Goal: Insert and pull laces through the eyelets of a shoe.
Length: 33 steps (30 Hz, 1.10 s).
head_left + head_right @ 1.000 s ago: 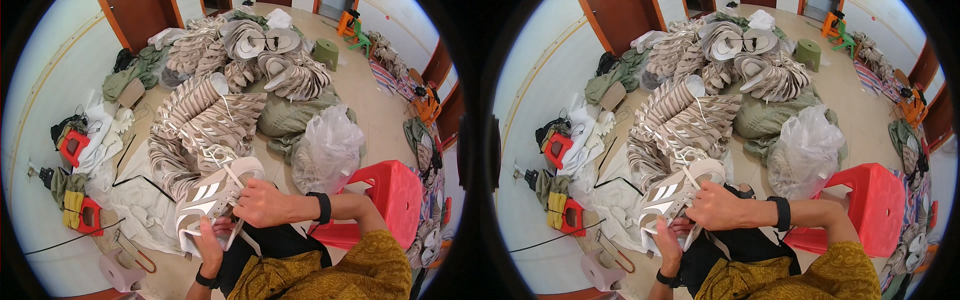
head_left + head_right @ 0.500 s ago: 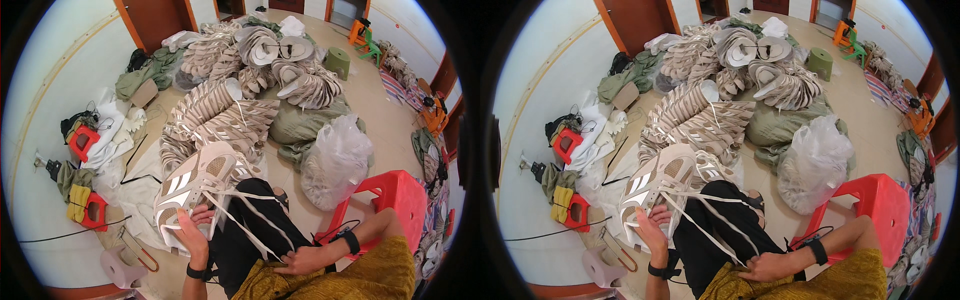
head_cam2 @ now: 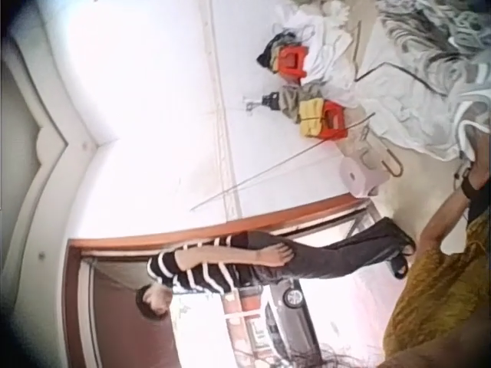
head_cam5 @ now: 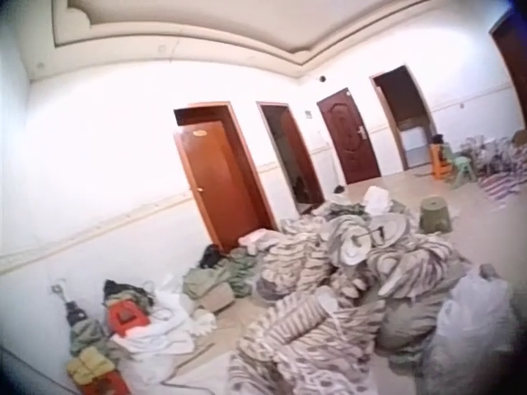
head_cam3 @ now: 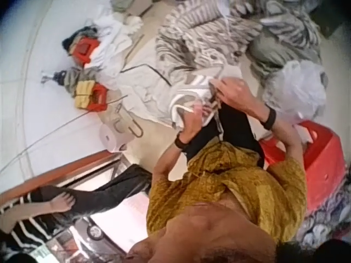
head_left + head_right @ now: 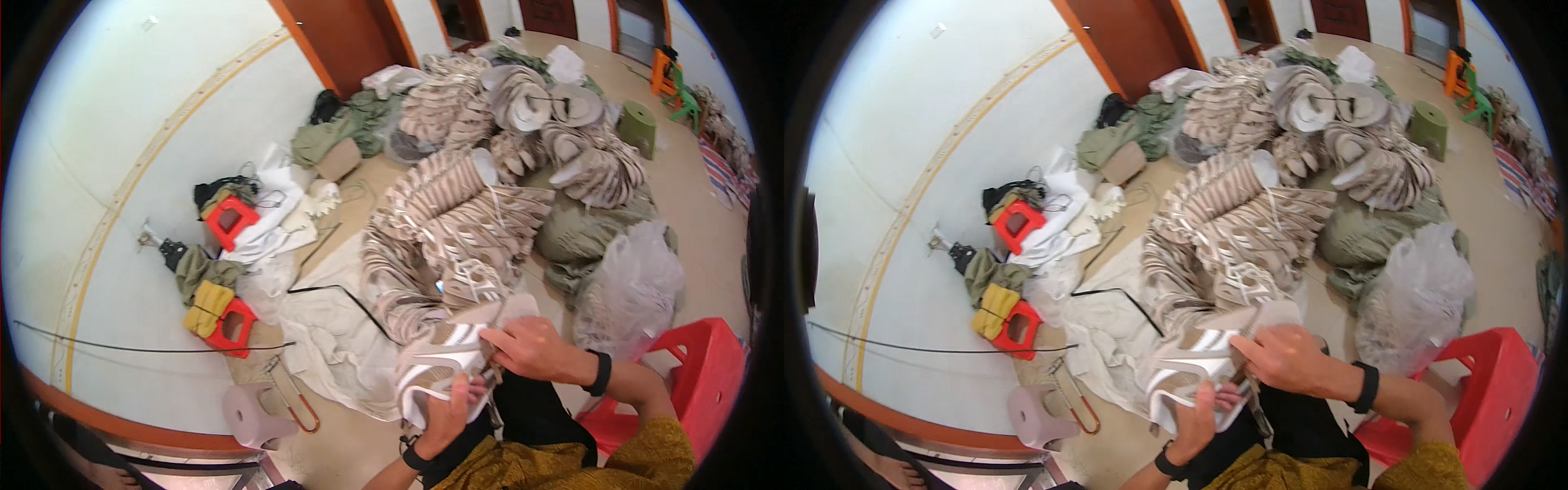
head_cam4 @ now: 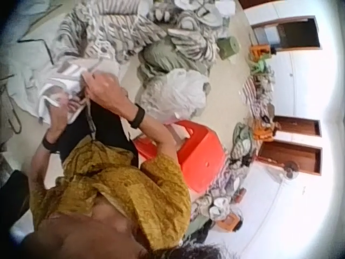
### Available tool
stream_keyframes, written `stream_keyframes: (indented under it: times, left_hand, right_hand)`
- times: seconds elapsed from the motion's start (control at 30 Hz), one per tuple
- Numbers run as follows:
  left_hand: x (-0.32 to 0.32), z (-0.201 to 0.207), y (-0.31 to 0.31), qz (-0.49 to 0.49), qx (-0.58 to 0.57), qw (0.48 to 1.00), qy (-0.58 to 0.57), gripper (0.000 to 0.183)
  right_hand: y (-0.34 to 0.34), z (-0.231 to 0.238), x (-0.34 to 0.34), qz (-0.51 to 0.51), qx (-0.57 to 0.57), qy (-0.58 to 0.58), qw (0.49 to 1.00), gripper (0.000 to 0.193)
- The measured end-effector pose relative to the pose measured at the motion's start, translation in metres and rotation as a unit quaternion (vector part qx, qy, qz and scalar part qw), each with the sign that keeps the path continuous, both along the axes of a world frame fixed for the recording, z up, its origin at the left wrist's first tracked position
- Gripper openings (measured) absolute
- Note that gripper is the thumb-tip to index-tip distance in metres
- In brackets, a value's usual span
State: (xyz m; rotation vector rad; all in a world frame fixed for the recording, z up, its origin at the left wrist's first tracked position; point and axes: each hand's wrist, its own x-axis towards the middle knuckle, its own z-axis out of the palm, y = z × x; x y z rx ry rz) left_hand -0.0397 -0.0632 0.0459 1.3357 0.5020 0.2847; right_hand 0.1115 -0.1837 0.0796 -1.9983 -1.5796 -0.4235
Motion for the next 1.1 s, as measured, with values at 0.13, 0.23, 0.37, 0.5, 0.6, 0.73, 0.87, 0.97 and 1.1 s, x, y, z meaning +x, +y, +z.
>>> stream_keyframes:
  times: [0.13,0.23,0.37,0.5,0.6,0.73,0.87,0.97,1.1]
  left_hand:
    - [-0.008,0.001,0.001,-0.045,0.045,0.997,0.052,0.036]
    - [-0.004,0.007,0.002,-0.044,0.053,0.996,0.062,0.034]
    - [-0.001,0.006,0.004,-0.047,0.028,0.996,0.074,0.034]
    - [0.003,0.007,0.012,-0.033,0.039,0.993,0.102,0.035]
    - [0.009,0.007,0.017,-0.05,0.039,0.992,0.111,0.034]
    - [0.015,0.01,0.012,-0.057,0.041,0.99,0.123,0.038]
    - [0.009,0.009,0.015,-0.05,0.028,0.99,0.132,0.041]
    - [0.01,0.001,0.014,-0.128,0.05,0.975,0.175,0.037]
    - [0.015,0.008,0.01,-0.122,0.051,0.98,0.146,0.039]
  right_hand:
    - [0.001,-0.012,-0.015,0.008,-0.012,-0.013,1.0,0.034]
    - [0.005,-0.013,-0.018,0.006,0.008,-0.001,1.0,0.031]
    - [0.006,-0.016,-0.004,0.041,0.047,0.139,0.988,0.031]
    - [0.001,-0.013,0.002,0.056,0.033,0.301,0.951,0.037]
    - [-0.01,-0.013,0.001,0.048,0.038,0.346,0.936,0.036]
    - [-0.015,-0.026,0.003,0.033,0.077,0.219,0.972,0.033]
    - [-0.007,-0.008,-0.005,0.047,0.048,0.11,0.992,0.037]
    - [-0.01,0.002,-0.004,0.044,-0.123,0.081,0.988,0.044]
    - [-0.016,-0.013,0.002,0.053,-0.146,0.12,0.981,0.047]
